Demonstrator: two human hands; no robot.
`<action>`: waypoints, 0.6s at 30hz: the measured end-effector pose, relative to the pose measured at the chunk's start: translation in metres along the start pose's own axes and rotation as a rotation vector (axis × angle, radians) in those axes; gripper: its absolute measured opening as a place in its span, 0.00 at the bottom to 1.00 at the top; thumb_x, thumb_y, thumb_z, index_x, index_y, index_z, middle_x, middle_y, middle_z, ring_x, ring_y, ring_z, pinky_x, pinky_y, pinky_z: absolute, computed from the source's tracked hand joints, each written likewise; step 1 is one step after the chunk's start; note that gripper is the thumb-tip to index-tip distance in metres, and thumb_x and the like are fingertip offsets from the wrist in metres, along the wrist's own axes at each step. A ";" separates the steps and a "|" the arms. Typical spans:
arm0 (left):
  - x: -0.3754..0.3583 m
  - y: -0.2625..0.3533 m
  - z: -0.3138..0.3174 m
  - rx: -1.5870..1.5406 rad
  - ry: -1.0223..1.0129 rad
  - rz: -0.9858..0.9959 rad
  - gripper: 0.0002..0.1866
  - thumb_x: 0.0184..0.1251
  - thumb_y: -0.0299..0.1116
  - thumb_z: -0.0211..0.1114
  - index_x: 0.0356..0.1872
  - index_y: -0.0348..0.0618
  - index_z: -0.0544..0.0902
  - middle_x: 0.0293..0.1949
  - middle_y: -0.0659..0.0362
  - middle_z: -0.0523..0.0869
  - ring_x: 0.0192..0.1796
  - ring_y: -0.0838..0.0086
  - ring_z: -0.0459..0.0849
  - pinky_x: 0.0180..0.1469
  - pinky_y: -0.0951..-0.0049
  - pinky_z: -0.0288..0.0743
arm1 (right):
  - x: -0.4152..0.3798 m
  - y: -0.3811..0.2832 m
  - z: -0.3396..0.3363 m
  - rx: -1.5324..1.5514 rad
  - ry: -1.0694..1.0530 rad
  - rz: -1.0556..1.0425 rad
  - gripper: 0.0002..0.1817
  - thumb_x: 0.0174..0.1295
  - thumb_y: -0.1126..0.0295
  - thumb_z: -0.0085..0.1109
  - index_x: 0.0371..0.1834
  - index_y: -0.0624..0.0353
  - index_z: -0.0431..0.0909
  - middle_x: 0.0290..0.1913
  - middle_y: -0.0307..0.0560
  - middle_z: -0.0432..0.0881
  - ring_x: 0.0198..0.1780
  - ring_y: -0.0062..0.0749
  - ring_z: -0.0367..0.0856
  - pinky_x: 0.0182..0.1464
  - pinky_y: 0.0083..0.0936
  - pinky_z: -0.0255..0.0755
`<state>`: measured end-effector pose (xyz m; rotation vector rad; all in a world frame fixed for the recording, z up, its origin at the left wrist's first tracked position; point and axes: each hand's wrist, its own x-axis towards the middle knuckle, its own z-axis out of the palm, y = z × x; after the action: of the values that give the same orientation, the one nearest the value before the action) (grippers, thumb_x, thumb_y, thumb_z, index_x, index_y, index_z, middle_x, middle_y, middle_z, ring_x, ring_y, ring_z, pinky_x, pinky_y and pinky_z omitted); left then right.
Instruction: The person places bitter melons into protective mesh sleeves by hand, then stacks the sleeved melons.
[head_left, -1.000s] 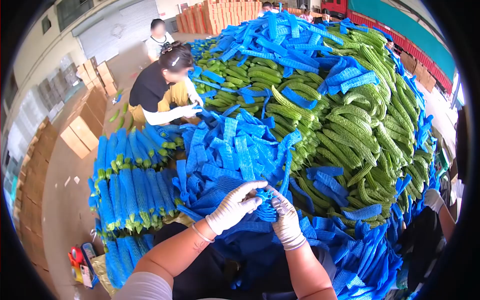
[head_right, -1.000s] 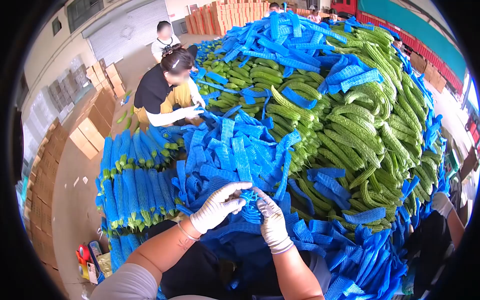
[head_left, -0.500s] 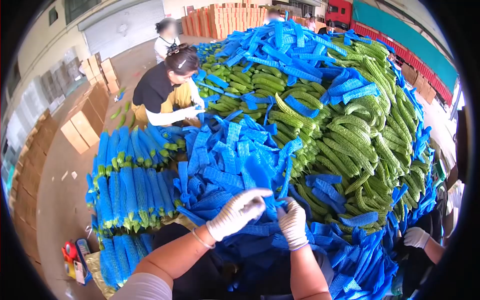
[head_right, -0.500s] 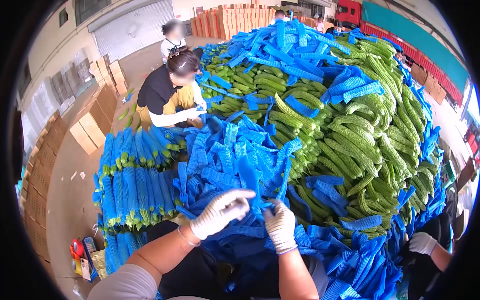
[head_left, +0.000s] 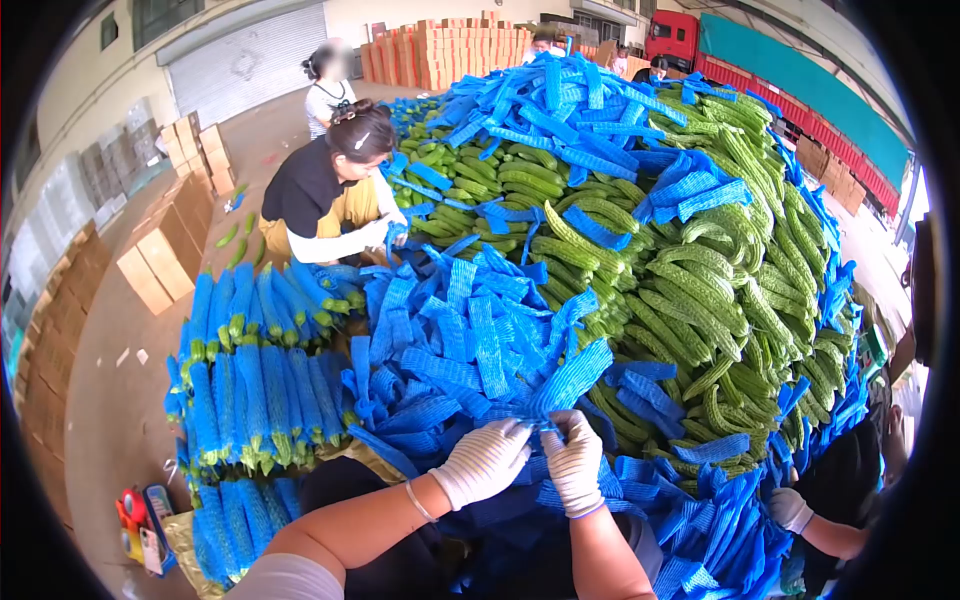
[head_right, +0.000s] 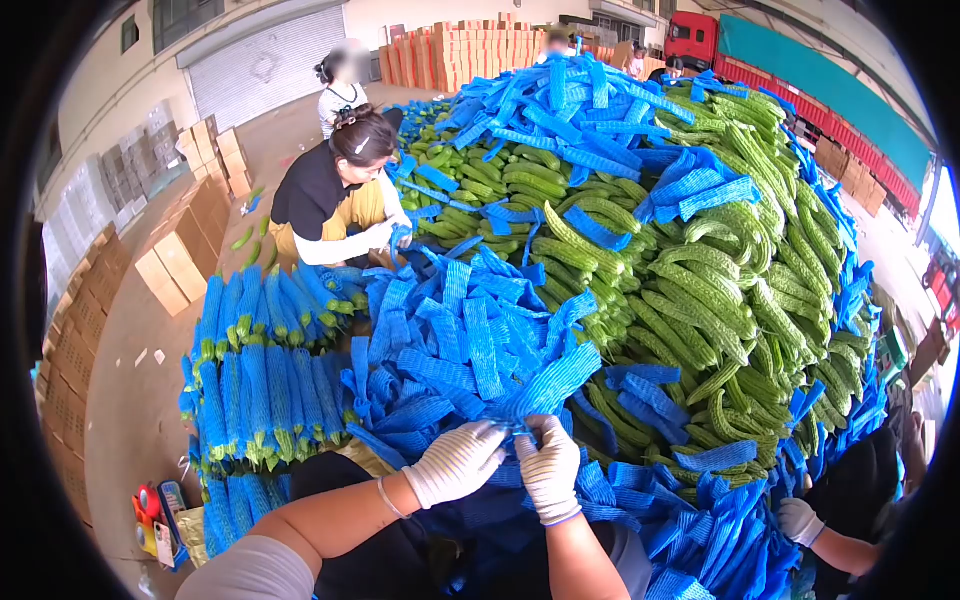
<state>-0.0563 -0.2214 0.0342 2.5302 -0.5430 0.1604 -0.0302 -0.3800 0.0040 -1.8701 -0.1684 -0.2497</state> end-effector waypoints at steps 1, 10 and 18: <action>0.002 -0.005 0.001 -0.007 -0.017 -0.053 0.18 0.66 0.34 0.58 0.51 0.33 0.75 0.45 0.41 0.81 0.48 0.49 0.81 0.51 0.57 0.76 | -0.003 -0.007 0.003 -0.119 0.009 -0.117 0.11 0.52 0.75 0.66 0.38 0.58 0.78 0.23 0.43 0.77 0.23 0.26 0.74 0.28 0.24 0.70; 0.011 -0.031 0.002 -1.776 0.140 -0.427 0.10 0.70 0.30 0.57 0.47 0.40 0.80 0.40 0.65 0.82 0.40 0.82 0.79 0.45 0.79 0.74 | -0.013 0.002 0.028 0.177 -0.209 -0.058 0.09 0.56 0.72 0.66 0.39 0.57 0.80 0.28 0.45 0.81 0.29 0.31 0.79 0.35 0.26 0.72; 0.021 -0.047 0.011 0.002 -0.195 0.207 0.23 0.57 0.39 0.59 0.54 0.42 0.77 0.54 0.50 0.80 0.57 0.57 0.78 0.61 0.61 0.69 | -0.020 -0.014 0.003 0.738 -0.755 0.235 0.09 0.62 0.73 0.64 0.44 0.58 0.78 0.33 0.32 0.79 0.34 0.14 0.73 0.38 0.14 0.67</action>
<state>-0.0178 -0.1983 0.0064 2.5026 -0.8829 -0.0111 -0.0529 -0.3726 0.0113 -1.1469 -0.4768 0.6227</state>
